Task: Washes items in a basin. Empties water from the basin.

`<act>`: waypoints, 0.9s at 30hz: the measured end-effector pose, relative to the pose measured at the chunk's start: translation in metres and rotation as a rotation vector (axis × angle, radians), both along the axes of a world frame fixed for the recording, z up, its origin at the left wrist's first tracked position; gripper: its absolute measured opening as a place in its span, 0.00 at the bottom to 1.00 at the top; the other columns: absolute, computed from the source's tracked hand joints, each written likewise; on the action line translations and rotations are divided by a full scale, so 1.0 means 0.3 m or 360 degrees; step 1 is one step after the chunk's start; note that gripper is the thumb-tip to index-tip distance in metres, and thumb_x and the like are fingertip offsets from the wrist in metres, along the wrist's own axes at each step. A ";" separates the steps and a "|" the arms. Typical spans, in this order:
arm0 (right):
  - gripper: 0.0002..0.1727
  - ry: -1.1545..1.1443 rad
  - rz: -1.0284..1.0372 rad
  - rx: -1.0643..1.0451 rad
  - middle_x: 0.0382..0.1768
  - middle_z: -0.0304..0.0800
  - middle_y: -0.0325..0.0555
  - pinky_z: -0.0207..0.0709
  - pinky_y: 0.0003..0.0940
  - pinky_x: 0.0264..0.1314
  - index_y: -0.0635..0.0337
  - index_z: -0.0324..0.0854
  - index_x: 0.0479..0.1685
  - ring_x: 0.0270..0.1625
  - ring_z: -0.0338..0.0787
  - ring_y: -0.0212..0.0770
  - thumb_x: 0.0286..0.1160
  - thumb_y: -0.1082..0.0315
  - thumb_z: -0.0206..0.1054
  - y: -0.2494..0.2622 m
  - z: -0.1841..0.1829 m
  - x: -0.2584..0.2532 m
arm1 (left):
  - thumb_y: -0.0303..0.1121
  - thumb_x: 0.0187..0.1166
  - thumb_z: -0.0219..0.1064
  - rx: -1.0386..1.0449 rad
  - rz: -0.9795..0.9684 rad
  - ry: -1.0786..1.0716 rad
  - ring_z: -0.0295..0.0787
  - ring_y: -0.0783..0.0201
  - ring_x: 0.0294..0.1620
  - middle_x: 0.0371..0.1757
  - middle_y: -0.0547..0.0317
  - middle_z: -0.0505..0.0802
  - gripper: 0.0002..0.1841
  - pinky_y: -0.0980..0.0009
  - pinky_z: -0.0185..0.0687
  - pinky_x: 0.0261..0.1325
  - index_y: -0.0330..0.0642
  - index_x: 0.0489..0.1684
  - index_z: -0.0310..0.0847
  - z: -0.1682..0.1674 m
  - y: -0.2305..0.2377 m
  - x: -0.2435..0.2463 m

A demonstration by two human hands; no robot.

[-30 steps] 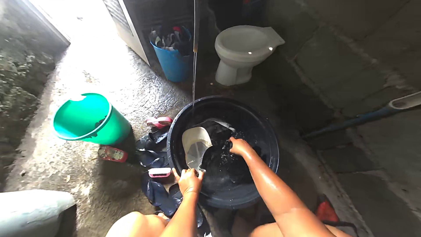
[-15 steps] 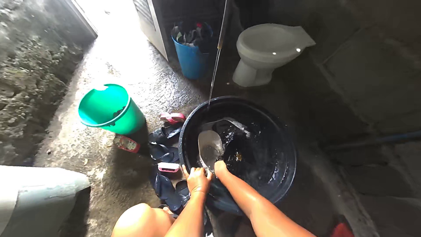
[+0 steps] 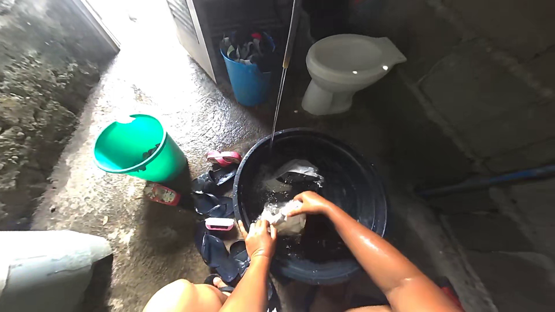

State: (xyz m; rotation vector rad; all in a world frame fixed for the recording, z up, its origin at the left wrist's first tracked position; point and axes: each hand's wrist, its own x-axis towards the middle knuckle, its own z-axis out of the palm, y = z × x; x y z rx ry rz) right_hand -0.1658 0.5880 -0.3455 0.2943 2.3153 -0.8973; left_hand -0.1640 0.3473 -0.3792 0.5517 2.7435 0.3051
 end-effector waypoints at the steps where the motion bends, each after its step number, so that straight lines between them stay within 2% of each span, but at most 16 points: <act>1: 0.32 0.0064 -0.0117 -0.0026 0.47 0.89 0.66 0.75 0.66 0.64 0.70 0.87 0.48 0.55 0.87 0.62 0.63 0.45 0.82 0.041 0.019 -0.007 | 0.46 0.83 0.57 0.0030 0.0001 0.0033 0.89 0.54 0.67 0.63 0.61 0.94 0.20 0.34 0.30 0.91 0.52 0.64 0.89 -0.003 -0.001 0.002; 3: 0.26 0.0124 -0.0393 0.0002 0.51 0.88 0.69 0.74 0.66 0.67 0.71 0.85 0.52 0.59 0.86 0.63 0.62 0.59 0.83 0.112 0.015 -0.038 | 0.46 0.81 0.60 0.0031 0.0012 0.0045 0.88 0.53 0.69 0.71 0.60 0.90 0.23 0.33 0.31 0.91 0.52 0.73 0.85 0.000 0.002 0.002; 5: 0.26 0.0097 -0.0689 0.0138 0.60 0.86 0.71 0.72 0.67 0.72 0.69 0.83 0.62 0.67 0.84 0.66 0.63 0.68 0.79 0.163 -0.026 -0.084 | 0.49 0.82 0.59 -0.0046 0.0006 -0.0016 0.85 0.55 0.72 0.73 0.62 0.89 0.24 0.35 0.29 0.92 0.52 0.73 0.84 0.008 0.006 -0.004; 6: 0.30 0.0052 -0.0797 0.0225 0.65 0.85 0.70 0.72 0.67 0.75 0.64 0.79 0.71 0.71 0.83 0.66 0.65 0.69 0.77 0.180 -0.048 -0.110 | 0.50 0.83 0.58 -0.0077 -0.0001 -0.0042 0.85 0.55 0.73 0.72 0.62 0.89 0.24 0.35 0.27 0.92 0.52 0.72 0.85 0.011 0.007 -0.006; 8: 0.43 -0.0074 -0.0929 0.0368 0.73 0.80 0.68 0.69 0.65 0.79 0.57 0.61 0.89 0.78 0.79 0.66 0.69 0.65 0.75 0.199 -0.094 -0.156 | 0.50 0.83 0.58 -0.0102 -0.0007 -0.0063 0.86 0.55 0.71 0.63 0.61 0.94 0.23 0.35 0.26 0.92 0.51 0.66 0.89 0.017 0.007 -0.007; 10: 0.52 -0.0179 -0.0998 0.0473 0.78 0.76 0.69 0.65 0.63 0.83 0.59 0.45 0.96 0.81 0.75 0.65 0.71 0.62 0.73 0.211 -0.144 -0.192 | 0.51 0.83 0.57 -0.0130 -0.0020 -0.0102 0.86 0.55 0.71 0.60 0.61 0.95 0.23 0.35 0.24 0.92 0.50 0.63 0.90 0.022 0.009 -0.010; 12: 0.50 -0.0262 -0.0991 0.0563 0.79 0.75 0.69 0.65 0.63 0.83 0.64 0.48 0.94 0.82 0.75 0.65 0.73 0.58 0.72 0.224 -0.195 -0.207 | 0.52 0.83 0.57 -0.0143 -0.0033 -0.0119 0.86 0.56 0.71 0.59 0.62 0.96 0.23 0.35 0.23 0.92 0.50 0.62 0.91 0.021 0.008 -0.008; 14: 0.43 -0.0356 -0.0889 0.0654 0.78 0.77 0.66 0.67 0.66 0.80 0.66 0.62 0.88 0.82 0.76 0.63 0.74 0.55 0.70 0.226 -0.231 -0.227 | 0.52 0.83 0.57 -0.0096 -0.0018 -0.0081 0.87 0.55 0.69 0.57 0.61 0.97 0.23 0.35 0.24 0.92 0.50 0.59 0.92 0.009 0.003 -0.009; 15: 0.36 -0.0385 -0.0835 0.0688 0.76 0.79 0.65 0.68 0.67 0.79 0.67 0.71 0.80 0.81 0.77 0.62 0.75 0.54 0.68 0.222 -0.240 -0.236 | 0.51 0.83 0.57 -0.0077 -0.0009 -0.0087 0.87 0.55 0.69 0.56 0.61 0.97 0.22 0.35 0.24 0.92 0.50 0.58 0.92 0.008 0.001 -0.012; 16: 0.32 -0.0422 -0.0786 0.0706 0.76 0.79 0.65 0.69 0.67 0.78 0.67 0.76 0.75 0.80 0.78 0.61 0.78 0.53 0.66 0.217 -0.248 -0.236 | 0.51 0.83 0.57 -0.0062 -0.0004 -0.0094 0.87 0.55 0.69 0.56 0.61 0.97 0.22 0.35 0.24 0.92 0.49 0.58 0.93 0.007 0.000 -0.012; 22: 0.27 -0.0377 -0.0690 0.0577 0.75 0.81 0.65 0.68 0.68 0.78 0.64 0.80 0.73 0.80 0.78 0.64 0.85 0.53 0.60 0.099 -0.278 -0.110 | 0.51 0.84 0.56 -0.0065 -0.0003 -0.0190 0.85 0.57 0.72 0.58 0.61 0.96 0.23 0.36 0.22 0.92 0.49 0.60 0.91 0.017 -0.001 -0.012; 24: 0.26 -0.0248 -0.0789 0.0435 0.72 0.83 0.65 0.68 0.66 0.79 0.64 0.82 0.70 0.78 0.79 0.64 0.83 0.53 0.63 0.089 -0.220 -0.094 | 0.50 0.85 0.55 -0.0073 -0.0002 -0.0250 0.84 0.56 0.73 0.59 0.61 0.95 0.23 0.37 0.20 0.92 0.48 0.61 0.90 0.025 -0.001 -0.016; 27: 0.22 0.0239 -0.0948 0.0250 0.61 0.87 0.71 0.71 0.65 0.75 0.71 0.85 0.61 0.69 0.84 0.66 0.77 0.63 0.72 0.080 -0.012 -0.077 | 0.51 0.85 0.55 -0.0081 -0.0010 -0.0302 0.82 0.55 0.75 0.61 0.59 0.95 0.24 0.37 0.19 0.92 0.47 0.63 0.89 0.031 -0.005 -0.021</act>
